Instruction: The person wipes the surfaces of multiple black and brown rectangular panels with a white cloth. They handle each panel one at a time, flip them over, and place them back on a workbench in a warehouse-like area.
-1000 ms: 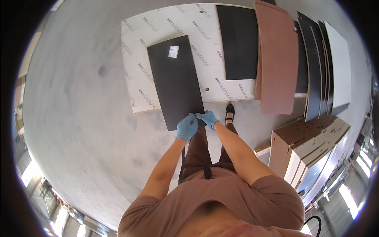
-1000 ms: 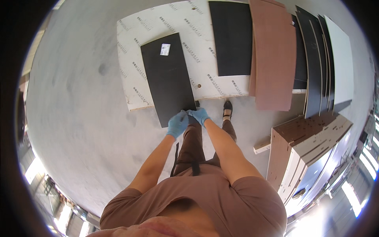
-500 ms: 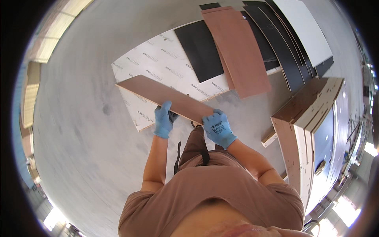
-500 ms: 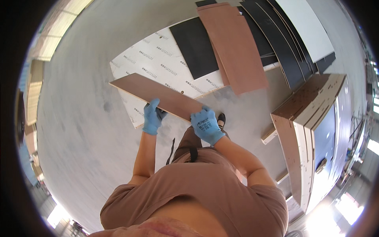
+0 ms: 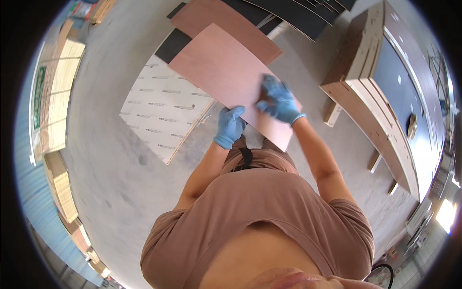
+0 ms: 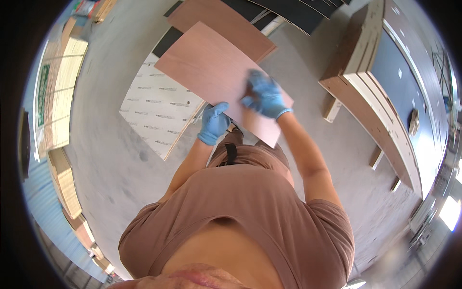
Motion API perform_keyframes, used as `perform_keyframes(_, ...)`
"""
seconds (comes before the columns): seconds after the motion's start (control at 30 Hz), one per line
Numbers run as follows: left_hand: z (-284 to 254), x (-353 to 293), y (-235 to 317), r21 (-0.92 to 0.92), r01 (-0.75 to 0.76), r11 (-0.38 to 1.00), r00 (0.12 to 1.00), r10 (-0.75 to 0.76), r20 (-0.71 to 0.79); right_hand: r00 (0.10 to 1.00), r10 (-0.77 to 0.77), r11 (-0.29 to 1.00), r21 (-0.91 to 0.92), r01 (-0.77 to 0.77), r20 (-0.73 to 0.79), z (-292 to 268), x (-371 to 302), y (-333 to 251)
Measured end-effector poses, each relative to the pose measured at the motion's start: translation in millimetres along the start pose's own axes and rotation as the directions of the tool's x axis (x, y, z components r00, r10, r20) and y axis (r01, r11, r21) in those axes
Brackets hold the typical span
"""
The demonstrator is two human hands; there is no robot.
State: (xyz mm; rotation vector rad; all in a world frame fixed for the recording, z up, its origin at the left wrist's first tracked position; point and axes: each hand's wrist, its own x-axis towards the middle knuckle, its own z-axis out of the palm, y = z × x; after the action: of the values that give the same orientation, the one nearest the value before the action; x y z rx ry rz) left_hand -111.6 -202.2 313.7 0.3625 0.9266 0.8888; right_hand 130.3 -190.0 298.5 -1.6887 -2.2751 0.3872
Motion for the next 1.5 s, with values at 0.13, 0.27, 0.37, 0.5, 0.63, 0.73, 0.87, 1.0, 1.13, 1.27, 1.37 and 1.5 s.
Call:
perform_keyframes(0.13, 52.1, -3.2, -38.0, -0.081, -0.025, 0.996, 0.978, 0.041, 0.206, 0.668, 0.725, 0.688, 0.127, -0.715, -0.165, -24.6, -131.5, 162.5)
perform_keyframes(0.27, 103.9, 11.7, -69.7, -0.156, 0.114, 0.981, 0.945, -0.059, 0.322, 0.529, 0.756, 0.639, 0.255, -0.726, -0.386, -63.1, -221.7, 197.2)
perform_keyframes(0.37, 135.9, 18.6, -90.7, -0.114, 0.212, 0.971, 0.916, -0.156, 0.368, 0.175, 0.982, 0.165, 0.749, -0.641, -0.067, -79.2, -245.0, 173.3)
perform_keyframes(0.5, 166.5, 26.1, -114.0, -0.028, 0.263, 0.964, 0.872, -0.226, 0.434, 0.451, 0.766, -0.565, 0.815, 0.131, 0.458, -82.9, -283.8, 139.9)
perform_keyframes(0.63, 199.4, 40.4, -122.7, 0.429, 0.148, 0.891, 0.915, -0.288, 0.282, 0.318, 0.86, -0.486, 0.832, 0.267, 0.4, -79.7, -329.8, 126.7)
perform_keyframes(0.73, 237.1, 36.2, -137.9, 0.875, -0.384, 0.296, 0.923, 0.152, 0.354, 0.16, 0.931, -0.363, 0.869, 0.336, 0.327, -84.3, -369.0, 121.8)
perform_keyframes(0.87, 310.0, 15.1, -213.2, 0.222, -0.95, -0.219, 0.237, -0.046, 0.97, 0.075, 0.941, -0.329, 0.837, 0.436, 0.331, -96.1, -416.4, 123.3)
perform_keyframes(1.0, 361.3, 6.6, -310.4, -0.11, -0.964, -0.242, 0.003, -0.422, 0.907, 0.187, 0.97, -0.236, 0.788, 0.569, 0.156, -112.9, -496.9, 121.6)
perform_keyframes(1.13, 415.0, 94.2, -375.7, 0.183, -0.886, -0.426, 0.391, -0.474, 0.789, -0.18, 0.964, -0.11, 0.912, 0.395, 0.195, -108.7, -599.8, 127.2)
perform_keyframes(1.27, 443.7, 198.7, -398.9, 0.364, -0.477, -0.8, 0.877, -0.406, 0.255, -0.223, 0.921, -0.202, 0.88, 0.43, 0.32, -141.9, -744.0, 113.0)
perform_keyframes(1.37, 457.0, 204.4, -466.2, 0.664, -0.566, -0.488, 0.823, -0.381, 0.421, -0.288, 0.886, -0.222, 0.876, 0.428, 0.365, -163.7, -818.3, 113.2)
perform_keyframes(1.5, 516.3, 144.0, -556.0, 0.468, -0.859, -0.208, 0.51, -0.268, 0.817, -0.399, 0.87, -0.094, 0.892, 0.443, 0.29, -186.3, -880.6, 140.7)
